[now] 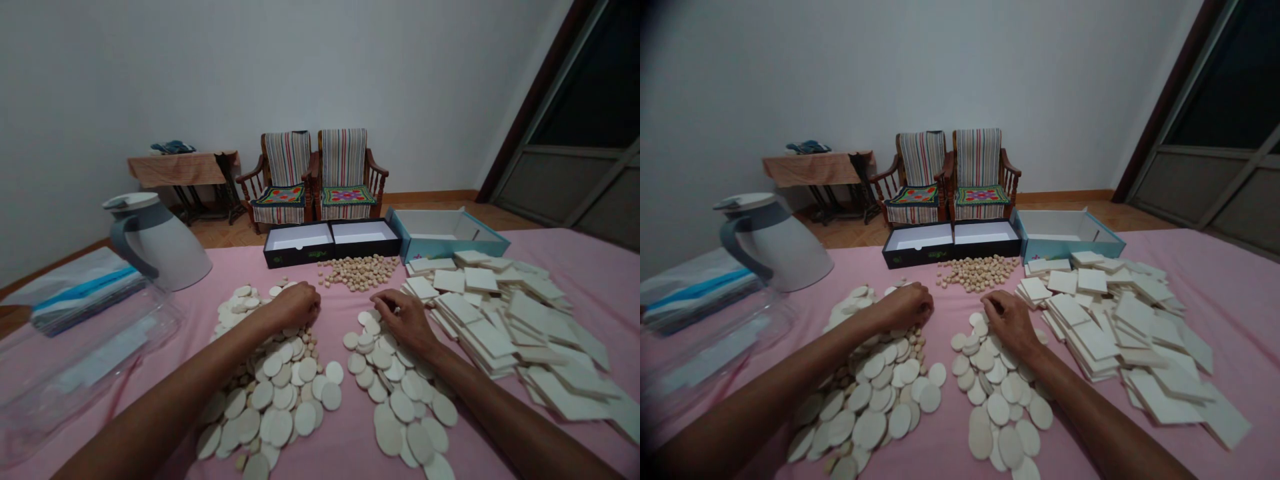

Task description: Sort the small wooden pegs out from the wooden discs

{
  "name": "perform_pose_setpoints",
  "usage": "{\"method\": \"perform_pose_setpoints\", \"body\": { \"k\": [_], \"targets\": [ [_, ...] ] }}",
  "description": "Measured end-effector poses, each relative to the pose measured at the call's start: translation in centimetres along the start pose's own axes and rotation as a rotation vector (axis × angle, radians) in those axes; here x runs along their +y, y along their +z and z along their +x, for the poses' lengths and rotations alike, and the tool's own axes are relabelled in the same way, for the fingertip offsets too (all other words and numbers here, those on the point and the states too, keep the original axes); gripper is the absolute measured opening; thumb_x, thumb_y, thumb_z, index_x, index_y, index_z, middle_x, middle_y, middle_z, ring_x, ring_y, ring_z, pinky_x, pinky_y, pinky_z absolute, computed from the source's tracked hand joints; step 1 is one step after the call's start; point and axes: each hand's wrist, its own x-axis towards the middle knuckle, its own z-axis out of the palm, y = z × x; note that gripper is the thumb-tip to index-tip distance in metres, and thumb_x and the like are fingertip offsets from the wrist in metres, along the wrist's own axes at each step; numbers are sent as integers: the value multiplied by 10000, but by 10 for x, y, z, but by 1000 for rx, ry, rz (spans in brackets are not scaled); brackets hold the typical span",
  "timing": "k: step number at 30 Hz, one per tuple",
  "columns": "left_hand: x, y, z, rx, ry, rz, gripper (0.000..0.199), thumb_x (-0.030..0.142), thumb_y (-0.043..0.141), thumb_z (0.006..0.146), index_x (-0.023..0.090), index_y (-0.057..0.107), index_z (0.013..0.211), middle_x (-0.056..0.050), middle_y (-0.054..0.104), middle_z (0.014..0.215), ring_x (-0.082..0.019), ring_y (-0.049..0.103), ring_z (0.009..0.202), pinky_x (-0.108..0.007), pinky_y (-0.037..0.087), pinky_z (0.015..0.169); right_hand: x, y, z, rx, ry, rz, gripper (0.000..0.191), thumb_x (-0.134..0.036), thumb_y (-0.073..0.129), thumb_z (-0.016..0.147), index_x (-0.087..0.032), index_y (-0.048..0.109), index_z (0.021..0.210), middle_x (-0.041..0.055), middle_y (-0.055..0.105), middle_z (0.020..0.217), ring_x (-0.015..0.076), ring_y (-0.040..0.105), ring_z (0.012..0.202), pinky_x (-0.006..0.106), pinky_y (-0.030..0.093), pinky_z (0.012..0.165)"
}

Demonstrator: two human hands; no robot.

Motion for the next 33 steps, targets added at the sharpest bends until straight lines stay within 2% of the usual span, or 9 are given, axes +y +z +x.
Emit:
{"method": "perform_pose_setpoints", "body": {
  "k": [4,8,10,12,14,18,23,27,33],
  "targets": [
    [7,10,1,51,-80,82,141,152,559,771,169,684,708,-116,683,745,-262,632,820,-333,466,721,0,2,-1,-10,-9,14,220,-246,507,877,-172,692,785,54,704,785,164,612,686,261,442,600],
    [7,9,12,125,-137,79,85,184,599,762,185,667,711,-84,681,740,-228,633,747,-303,468,693,-1,2,0,-27,-9,6,222,-240,507,876,-167,693,778,58,704,779,165,611,683,271,446,613],
    [2,2,20,215,-175,63,100,200,589,792,187,676,838,-78,695,842,-218,634,788,-293,471,710,-2,1,0,-37,-11,8,224,-239,503,879,-167,693,786,61,706,790,169,614,700,275,451,624],
    [-7,-7,25,328,-224,54,221,196,523,857,177,645,1040,-94,686,1001,-218,624,901,-305,469,795,-1,1,-1,-42,-18,14,226,-239,496,881,-171,693,795,61,707,802,169,616,711,276,456,634],
    [-22,-14,28,393,-269,52,273,186,463,895,163,615,1121,-106,670,1073,-224,607,978,-319,458,851,-1,1,-1,-48,-20,19,228,-240,490,884,-172,691,799,60,706,805,167,615,713,273,456,634],
    [-60,-10,26,314,-334,43,210,154,509,859,175,687,969,-85,703,999,-226,636,953,-289,472,818,-1,2,-1,-70,-9,13,215,-234,496,881,-169,687,805,53,695,787,165,610,707,268,447,633],
    [-95,9,21,148,-401,18,148,262,593,898,161,664,980,-65,683,935,-187,648,870,-310,515,780,0,3,-1,-83,-12,14,205,-222,502,872,-171,686,795,45,691,780,165,615,709,271,439,648],
    [-104,13,18,90,-407,10,235,346,569,933,158,616,1066,-60,636,1063,-176,629,916,-363,541,804,-1,3,-1,-82,-11,20,202,-218,503,870,-170,684,792,46,691,781,163,615,712,269,439,649],
    [-100,10,15,137,-420,14,51,206,650,824,164,669,802,-51,681,816,-184,642,790,-285,489,710,-1,3,-1,-97,-15,-5,207,-229,499,870,-171,684,796,45,693,775,165,612,699,277,442,649]
  ]
}}
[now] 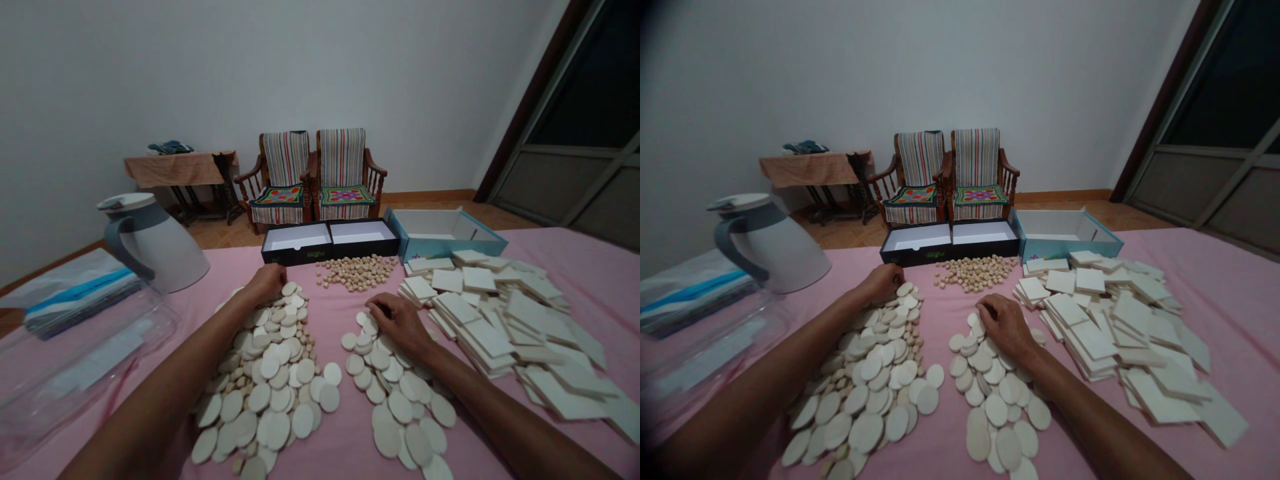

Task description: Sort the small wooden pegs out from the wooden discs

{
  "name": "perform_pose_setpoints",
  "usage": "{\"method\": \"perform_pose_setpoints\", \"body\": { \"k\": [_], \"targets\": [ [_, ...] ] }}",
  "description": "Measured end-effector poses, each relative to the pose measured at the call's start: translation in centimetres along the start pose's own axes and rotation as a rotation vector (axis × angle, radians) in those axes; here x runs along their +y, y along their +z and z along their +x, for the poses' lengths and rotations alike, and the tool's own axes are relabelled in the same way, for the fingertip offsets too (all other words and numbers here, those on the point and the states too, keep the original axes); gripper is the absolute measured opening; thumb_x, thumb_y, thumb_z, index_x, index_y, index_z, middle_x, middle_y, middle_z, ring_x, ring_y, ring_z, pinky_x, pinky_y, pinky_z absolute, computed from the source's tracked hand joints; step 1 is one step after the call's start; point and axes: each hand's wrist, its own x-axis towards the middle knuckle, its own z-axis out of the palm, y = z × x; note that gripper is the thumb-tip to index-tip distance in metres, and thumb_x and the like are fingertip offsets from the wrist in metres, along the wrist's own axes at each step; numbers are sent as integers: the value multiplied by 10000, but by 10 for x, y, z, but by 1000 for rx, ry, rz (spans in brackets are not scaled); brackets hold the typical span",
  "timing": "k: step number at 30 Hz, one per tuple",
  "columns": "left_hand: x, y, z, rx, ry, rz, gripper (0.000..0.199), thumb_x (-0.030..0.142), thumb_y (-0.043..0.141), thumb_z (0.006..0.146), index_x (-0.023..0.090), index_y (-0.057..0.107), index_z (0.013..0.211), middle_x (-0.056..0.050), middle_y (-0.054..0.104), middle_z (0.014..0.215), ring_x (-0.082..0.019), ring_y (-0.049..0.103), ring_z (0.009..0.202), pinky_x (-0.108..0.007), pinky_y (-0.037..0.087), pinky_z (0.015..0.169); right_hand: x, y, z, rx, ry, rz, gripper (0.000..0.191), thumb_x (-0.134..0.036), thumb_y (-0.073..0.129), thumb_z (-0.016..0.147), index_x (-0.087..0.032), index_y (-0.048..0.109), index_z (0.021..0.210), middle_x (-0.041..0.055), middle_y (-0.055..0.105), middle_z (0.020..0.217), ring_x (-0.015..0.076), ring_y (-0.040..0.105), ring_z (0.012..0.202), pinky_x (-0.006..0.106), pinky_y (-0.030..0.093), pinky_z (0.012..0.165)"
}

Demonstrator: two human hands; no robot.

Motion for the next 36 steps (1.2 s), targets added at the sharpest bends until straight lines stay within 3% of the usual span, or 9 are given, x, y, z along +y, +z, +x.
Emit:
{"method": "perform_pose_setpoints", "body": {
  "k": [5,11,17,20,22,26,36],
  "targets": [
    [11,-7,5,134,-15,-16,57,189,668,721,180,671,777,-74,701,855,-225,645,846,-256,453,696,0,0,0,2,7,7,200,-221,502,865,-180,686,801,39,696,773,166,616,708,279,448,660],
    [33,-16,17,250,25,-113,283,194,457,887,184,633,1109,-75,681,1108,-188,634,959,-249,458,802,0,0,0,-13,15,17,194,-210,502,868,-178,683,807,36,693,791,164,619,729,275,445,680],
    [38,-5,1,36,198,-129,228,323,524,871,190,707,841,-40,696,814,-173,630,747,-228,443,674,2,1,-1,-31,2,-18,199,-227,502,872,-171,685,818,43,691,785,166,606,711,277,438,664],
    [43,1,-13,-30,277,-109,244,399,601,816,186,704,874,-58,666,867,-190,617,806,-247,447,727,3,2,-2,-36,-8,-33,201,-231,500,871,-172,683,814,45,693,786,167,602,709,281,438,665],
    [46,2,-21,-46,300,-85,214,351,648,761,186,694,890,-70,642,905,-211,603,860,-270,446,768,4,2,-2,-37,-8,-36,199,-232,498,870,-173,680,813,45,694,787,168,603,709,283,438,663],
    [48,-8,-28,-74,339,-52,111,225,599,753,180,672,823,-77,621,869,-226,585,853,-284,431,749,4,2,-2,-41,-4,-48,200,-239,495,872,-177,675,809,45,694,791,173,607,718,286,439,669],
    [31,-38,-56,-161,388,-121,136,238,502,827,181,613,772,6,616,684,-139,528,629,-214,352,578,1,0,-2,-59,-9,-59,212,-234,489,876,-169,676,801,39,680,761,166,590,694,279,420,654]
  ]
}}
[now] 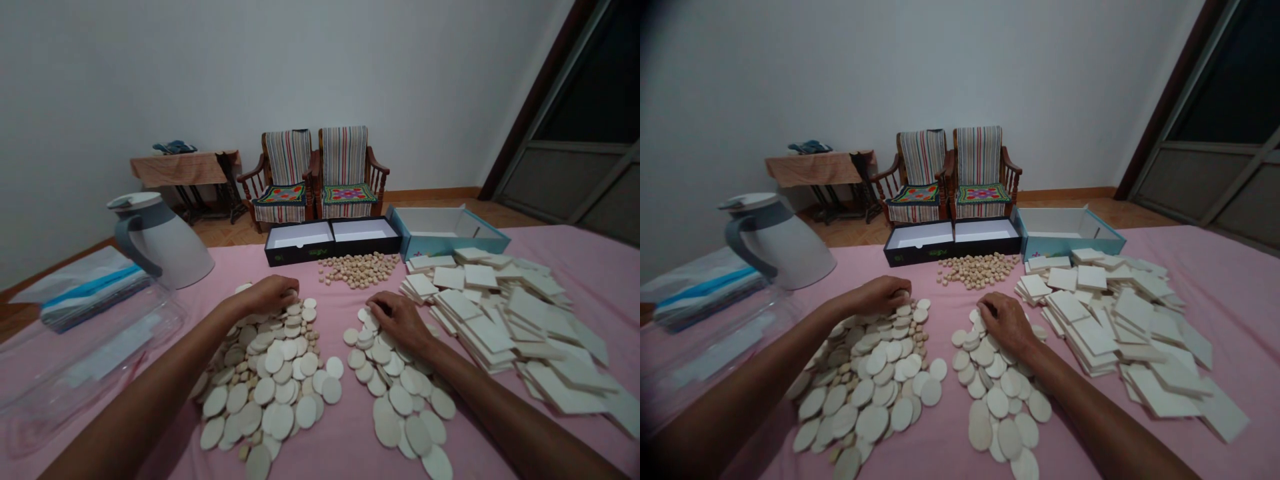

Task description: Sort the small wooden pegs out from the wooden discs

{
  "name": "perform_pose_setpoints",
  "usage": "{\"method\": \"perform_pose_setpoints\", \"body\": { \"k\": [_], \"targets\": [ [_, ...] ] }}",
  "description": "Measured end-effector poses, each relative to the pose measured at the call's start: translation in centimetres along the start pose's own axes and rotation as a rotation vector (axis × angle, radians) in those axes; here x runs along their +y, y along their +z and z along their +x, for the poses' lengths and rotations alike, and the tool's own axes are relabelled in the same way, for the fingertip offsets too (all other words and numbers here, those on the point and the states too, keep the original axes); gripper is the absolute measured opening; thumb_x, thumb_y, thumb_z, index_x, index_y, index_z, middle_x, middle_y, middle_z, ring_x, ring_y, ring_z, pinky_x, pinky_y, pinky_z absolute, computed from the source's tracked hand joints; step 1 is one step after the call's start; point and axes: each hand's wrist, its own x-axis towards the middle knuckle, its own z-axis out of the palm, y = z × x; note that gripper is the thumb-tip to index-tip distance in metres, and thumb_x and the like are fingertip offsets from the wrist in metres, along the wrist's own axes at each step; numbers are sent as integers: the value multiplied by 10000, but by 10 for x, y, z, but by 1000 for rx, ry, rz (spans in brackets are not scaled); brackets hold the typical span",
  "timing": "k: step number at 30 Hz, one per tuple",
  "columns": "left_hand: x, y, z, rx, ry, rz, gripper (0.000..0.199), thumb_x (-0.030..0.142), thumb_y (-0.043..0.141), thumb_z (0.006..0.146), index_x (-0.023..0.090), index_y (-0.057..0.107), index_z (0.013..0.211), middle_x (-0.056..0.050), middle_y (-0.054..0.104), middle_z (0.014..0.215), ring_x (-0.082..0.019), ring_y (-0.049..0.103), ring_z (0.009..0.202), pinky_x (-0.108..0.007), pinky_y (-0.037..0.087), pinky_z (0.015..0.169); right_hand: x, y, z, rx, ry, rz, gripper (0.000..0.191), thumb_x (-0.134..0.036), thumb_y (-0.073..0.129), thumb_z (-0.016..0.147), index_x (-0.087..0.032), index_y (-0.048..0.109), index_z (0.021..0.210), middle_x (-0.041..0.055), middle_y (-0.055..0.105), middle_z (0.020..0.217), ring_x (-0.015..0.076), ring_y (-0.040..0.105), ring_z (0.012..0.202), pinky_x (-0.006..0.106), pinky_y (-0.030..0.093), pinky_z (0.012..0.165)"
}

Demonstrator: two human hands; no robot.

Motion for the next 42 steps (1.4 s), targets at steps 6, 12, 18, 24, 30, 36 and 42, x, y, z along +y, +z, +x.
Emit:
{"method": "perform_pose_setpoints", "body": {
  "k": [6,12,18,24,30,36,42],
  "targets": [
    [7,-9,-18,18,-14,-46,192,289,515,846,169,649,780,-28,653,750,-151,567,682,-218,392,614,0,0,0,38,17,61,195,-217,503,862,-166,685,812,44,693,783,167,608,712,276,429,663],
    [56,3,-9,64,91,-368,253,335,524,885,141,685,908,-53,692,834,-149,624,731,-209,446,643,3,1,1,93,46,116,193,-220,511,855,-167,683,785,37,694,764,162,609,696,266,425,646],
    [57,13,16,62,4,-100,245,181,517,873,171,690,1047,-67,711,972,-164,650,833,-230,479,736,4,1,1,83,39,104,196,-224,515,852,-163,686,780,40,691,756,163,603,684,265,413,631],
    [32,28,30,-1,-45,73,216,100,610,717,182,741,869,-86,694,863,-233,637,849,-298,475,772,5,2,2,64,38,87,202,-223,509,855,-162,687,781,38,685,745,160,592,674,262,407,630],
    [36,28,28,36,-87,92,287,157,688,645,134,718,930,-116,656,926,-252,630,843,-306,485,728,5,2,2,64,40,85,198,-216,509,853,-165,685,779,34,683,738,153,588,661,255,405,622],
    [53,14,25,40,60,-118,355,225,618,807,175,632,1158,-55,668,1012,-137,642,801,-211,493,696,3,1,2,65,47,78,194,-217,514,846,-165,687,773,29,677,712,152,584,643,255,398,609],
    [54,26,29,39,21,-29,255,198,664,772,174,690,1025,-63,677,947,-164,637,787,-236,476,703,3,1,2,60,35,82,199,-215,510,849,-161,685,771,32,679,723,153,593,662,256,405,626]
  ]
}}
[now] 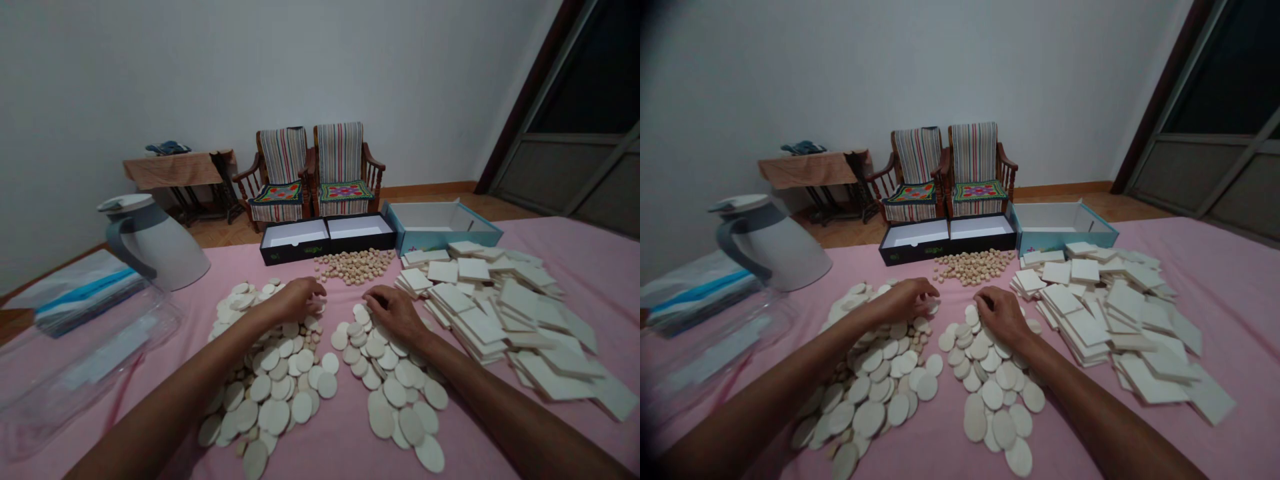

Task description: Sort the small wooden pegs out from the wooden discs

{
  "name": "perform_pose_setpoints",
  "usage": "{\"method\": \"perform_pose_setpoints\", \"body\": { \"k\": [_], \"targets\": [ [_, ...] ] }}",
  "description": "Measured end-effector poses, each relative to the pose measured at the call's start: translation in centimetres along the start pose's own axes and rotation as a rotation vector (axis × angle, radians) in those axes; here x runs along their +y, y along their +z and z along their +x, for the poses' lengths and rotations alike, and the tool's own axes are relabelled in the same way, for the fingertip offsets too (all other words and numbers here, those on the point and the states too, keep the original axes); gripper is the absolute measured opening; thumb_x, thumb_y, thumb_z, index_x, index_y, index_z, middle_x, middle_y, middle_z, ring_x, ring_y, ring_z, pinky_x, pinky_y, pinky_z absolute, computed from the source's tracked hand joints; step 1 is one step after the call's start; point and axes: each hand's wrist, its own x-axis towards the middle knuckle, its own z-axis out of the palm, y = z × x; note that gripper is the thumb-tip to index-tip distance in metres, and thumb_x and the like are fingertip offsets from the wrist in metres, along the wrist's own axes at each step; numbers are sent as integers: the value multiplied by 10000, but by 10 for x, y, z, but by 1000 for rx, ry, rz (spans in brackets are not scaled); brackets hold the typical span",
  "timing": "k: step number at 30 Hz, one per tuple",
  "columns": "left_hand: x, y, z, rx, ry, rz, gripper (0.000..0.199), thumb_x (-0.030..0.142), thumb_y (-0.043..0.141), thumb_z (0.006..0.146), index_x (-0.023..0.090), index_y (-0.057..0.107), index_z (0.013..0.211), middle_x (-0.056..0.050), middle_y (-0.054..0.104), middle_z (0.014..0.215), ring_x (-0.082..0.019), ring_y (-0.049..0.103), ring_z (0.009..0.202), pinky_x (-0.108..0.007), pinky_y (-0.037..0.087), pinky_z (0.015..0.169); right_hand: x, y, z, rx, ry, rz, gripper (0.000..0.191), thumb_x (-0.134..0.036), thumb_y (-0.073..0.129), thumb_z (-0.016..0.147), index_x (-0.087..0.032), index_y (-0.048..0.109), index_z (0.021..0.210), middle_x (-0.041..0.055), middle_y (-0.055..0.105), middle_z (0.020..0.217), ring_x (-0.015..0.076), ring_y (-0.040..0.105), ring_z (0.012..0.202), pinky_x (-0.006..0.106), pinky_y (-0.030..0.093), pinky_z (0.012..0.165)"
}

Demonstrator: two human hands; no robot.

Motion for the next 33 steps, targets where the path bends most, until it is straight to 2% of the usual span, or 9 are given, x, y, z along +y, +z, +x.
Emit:
{"method": "perform_pose_setpoints", "body": {
  "k": [3,8,12,17,20,25,29,33],
  "targets": [
    [-1,11,1,-24,-11,53,297,169,708,688,166,701,985,-77,665,926,-202,636,808,-262,473,713,0,-1,0,-8,0,-5,197,-217,510,849,-163,681,767,31,676,722,153,589,661,257,402,623],
    [4,17,1,-27,-31,92,279,107,634,684,152,699,952,-92,663,936,-223,639,844,-276,474,731,0,-1,0,-19,15,-3,198,-221,507,853,-162,680,778,32,676,724,153,586,662,256,400,619],
    [11,9,-1,-11,-19,58,255,123,651,696,135,689,948,-94,666,927,-218,637,852,-277,480,744,0,0,0,-24,19,8,195,-220,509,851,-160,678,773,33,675,719,154,588,662,256,401,618],
    [20,-13,-9,-31,93,-141,299,209,602,819,173,644,1113,-46,687,991,-129,646,802,-197,481,688,-2,-1,0,-18,27,-2,195,-217,510,849,-164,678,766,32,675,721,155,588,665,255,399,612],
    [19,-21,-16,-71,137,-145,244,253,618,818,178,693,1038,-60,703,969,-154,645,806,-217,469,685,-3,-1,0,-20,19,-1,198,-217,506,851,-167,679,766,31,676,721,156,589,664,255,403,612],
    [11,-13,-22,-195,88,42,295,173,734,684,195,730,978,-62,716,909,-202,634,832,-249,455,713,-1,-1,0,-23,16,-2,204,-228,504,851,-167,679,766,37,682,729,158,590,667,258,410,621],
    [8,-5,-22,-197,91,70,270,147,724,675,202,740,939,-64,717,898,-218,625,863,-267,460,754,1,1,0,-26,15,-15,204,-224,502,851,-163,681,774,37,683,740,159,594,684,260,407,637],
    [10,-8,-21,-169,69,59,266,130,708,672,186,732,931,-70,713,905,-220,625,868,-276,467,765,1,1,0,-27,15,-13,202,-219,504,850,-163,681,770,35,684,738,157,592,679,255,402,625]
  ]
}}
